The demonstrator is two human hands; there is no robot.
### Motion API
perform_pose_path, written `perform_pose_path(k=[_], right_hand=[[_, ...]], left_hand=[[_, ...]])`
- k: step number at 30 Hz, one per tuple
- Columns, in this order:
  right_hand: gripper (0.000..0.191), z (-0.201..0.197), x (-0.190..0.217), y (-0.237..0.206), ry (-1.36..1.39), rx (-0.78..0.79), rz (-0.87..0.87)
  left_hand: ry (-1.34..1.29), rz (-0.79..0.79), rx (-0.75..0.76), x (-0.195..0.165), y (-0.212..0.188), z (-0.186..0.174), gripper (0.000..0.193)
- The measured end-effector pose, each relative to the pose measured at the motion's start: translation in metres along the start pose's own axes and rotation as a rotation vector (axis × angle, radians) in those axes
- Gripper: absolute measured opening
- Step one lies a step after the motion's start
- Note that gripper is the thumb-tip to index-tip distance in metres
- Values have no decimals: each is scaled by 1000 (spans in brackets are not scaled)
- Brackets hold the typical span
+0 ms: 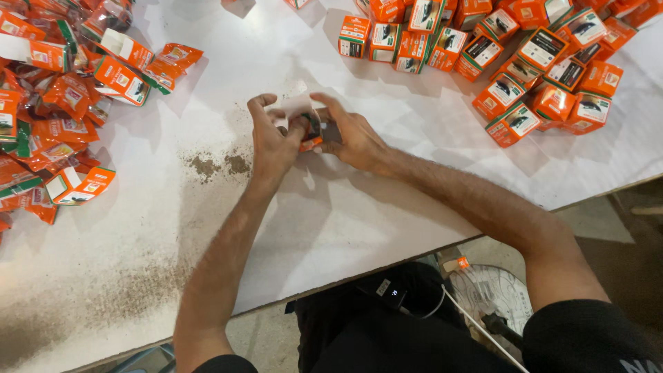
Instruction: The person picks small orange product boxes from a pile on the table, opens an orange plastic pouch, inserts a box into it, and places the packed pouch onto a growing pile. They repeat this packing cycle continuously, occasionally gathering boxes closer to reach them.
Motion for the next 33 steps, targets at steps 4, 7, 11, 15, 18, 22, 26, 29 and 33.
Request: perform_pose_path(k=[4, 7, 11, 15, 18, 22, 26, 29, 33], right_hand=[[67, 3, -2, -4, -54, 40, 117], [57, 5, 3, -4, -184, 13, -102], [48, 5, 3, -4, -207, 41, -151], [44, 2, 10, -2, -153, 25, -202], [39, 1, 17, -1, -110, 63, -146], [36, 0, 23, -2, -89, 59, -147], [47, 0, 8, -3, -182, 55, 95], [58, 0, 4, -3, -58, -15, -31], [57, 3, -2, -4, -43, 15, -12]], left_hand=[[10, 31, -19, 5, 3, 3, 15], [-57, -22, 48, 8, 1, -1, 18], [-595, -453, 286, 16, -1, -15, 17], [-505, -492, 316, 22, 10, -23, 5], [-325, -340, 288, 21, 13, -15, 6], [-53, 110, 107, 6, -2, -5, 11], [-22, 583, 132, -13, -23, -14, 26], [73, 779, 232, -17, -29, -22, 39], [28, 599, 207, -7, -26, -19, 31]])
Point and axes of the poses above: each hand's wrist, its own y-axis towards the middle knuckle, its own z-axis out of the palm, x = y × z, the point moved 3 cm from there along y, towards the middle knuckle, and after that the axes turned 15 degrees about -x, right-handed, at the moved point
